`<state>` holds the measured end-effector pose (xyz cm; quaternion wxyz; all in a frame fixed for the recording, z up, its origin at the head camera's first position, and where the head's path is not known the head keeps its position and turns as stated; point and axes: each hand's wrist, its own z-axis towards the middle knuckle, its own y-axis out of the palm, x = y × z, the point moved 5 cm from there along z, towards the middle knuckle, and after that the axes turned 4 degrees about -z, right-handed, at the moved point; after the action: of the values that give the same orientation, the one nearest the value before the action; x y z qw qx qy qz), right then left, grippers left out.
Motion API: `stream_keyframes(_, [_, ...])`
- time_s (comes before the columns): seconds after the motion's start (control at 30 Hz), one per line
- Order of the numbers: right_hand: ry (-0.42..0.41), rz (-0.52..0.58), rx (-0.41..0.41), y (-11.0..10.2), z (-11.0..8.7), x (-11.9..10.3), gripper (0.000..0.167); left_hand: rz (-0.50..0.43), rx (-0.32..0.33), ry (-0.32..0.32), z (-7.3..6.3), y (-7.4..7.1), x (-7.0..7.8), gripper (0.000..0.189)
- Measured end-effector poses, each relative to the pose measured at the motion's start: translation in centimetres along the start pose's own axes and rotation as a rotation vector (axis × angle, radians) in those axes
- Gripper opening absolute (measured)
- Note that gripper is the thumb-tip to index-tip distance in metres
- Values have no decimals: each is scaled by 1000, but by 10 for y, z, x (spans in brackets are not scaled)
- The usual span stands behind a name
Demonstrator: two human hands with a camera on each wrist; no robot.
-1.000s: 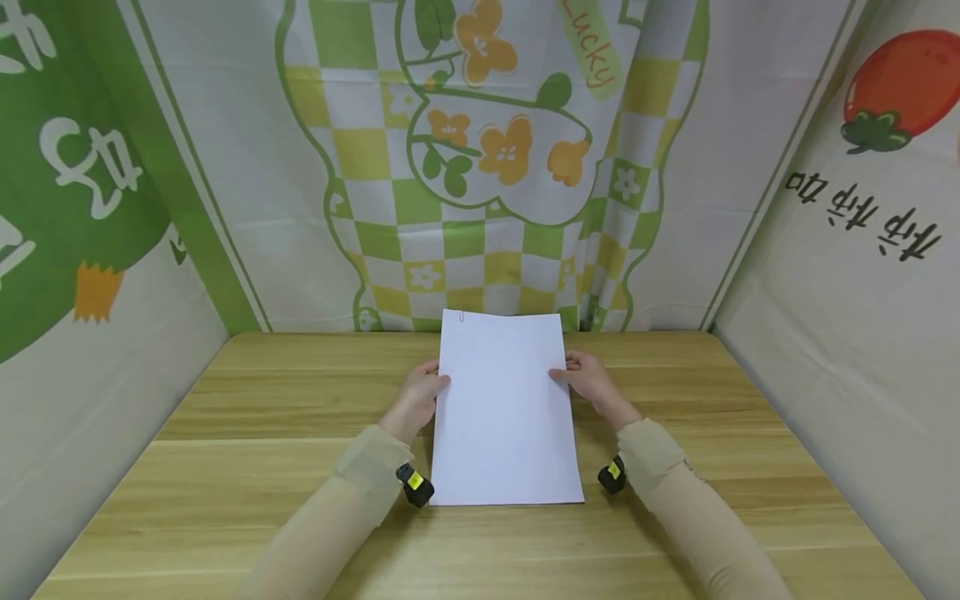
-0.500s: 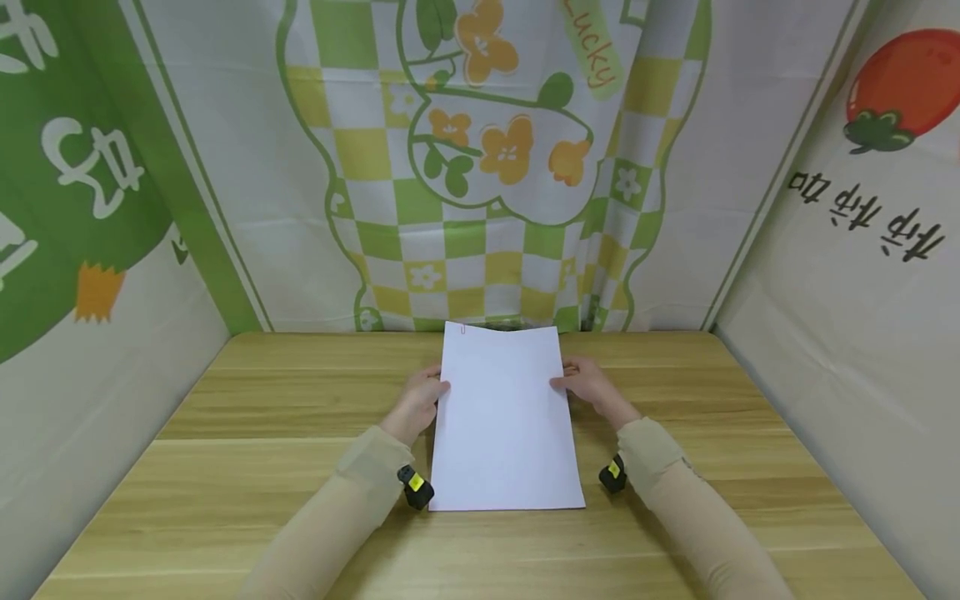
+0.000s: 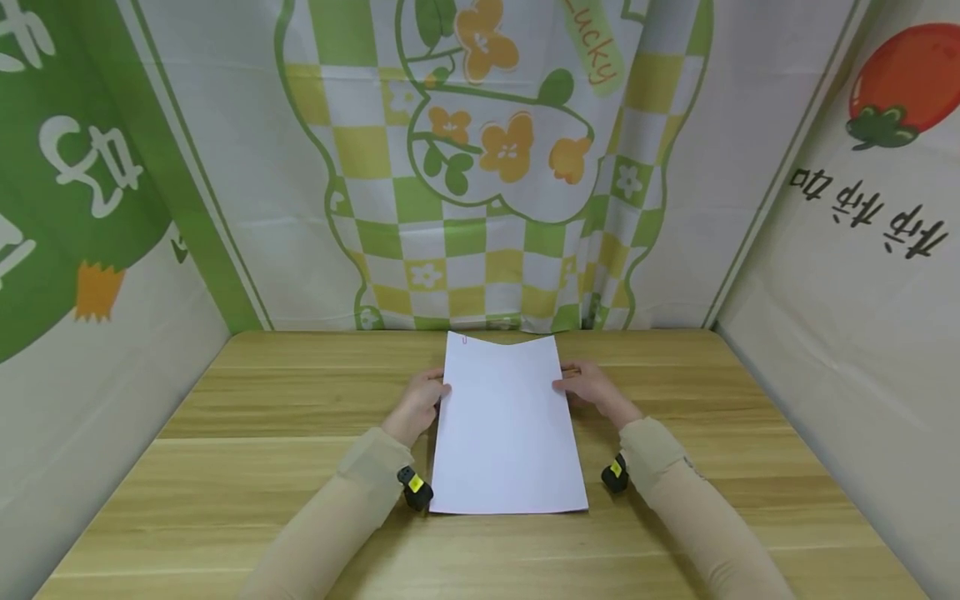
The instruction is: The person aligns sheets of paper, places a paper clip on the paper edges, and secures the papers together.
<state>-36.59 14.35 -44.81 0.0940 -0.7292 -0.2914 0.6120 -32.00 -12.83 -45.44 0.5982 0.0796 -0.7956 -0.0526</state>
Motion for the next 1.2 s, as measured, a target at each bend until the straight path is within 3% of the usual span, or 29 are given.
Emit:
stream_keyframes(0.33, [-17,29,-40,1,4,5,55,37,20,-22,1,-3,-5,47])
stream_keyframes(0.47, [-72,64,-82,0,11,13,57,39,18,-27,2,-5,-6,47])
stream_keyframes(0.77, [15,55,-71,1,-7,-1,51,46,2,-44,0,-5,-6,48])
stream_keyframes(1.2, [79,73,-88,-1,-1,10,52,63,6,-74,-3,-8,-5,47])
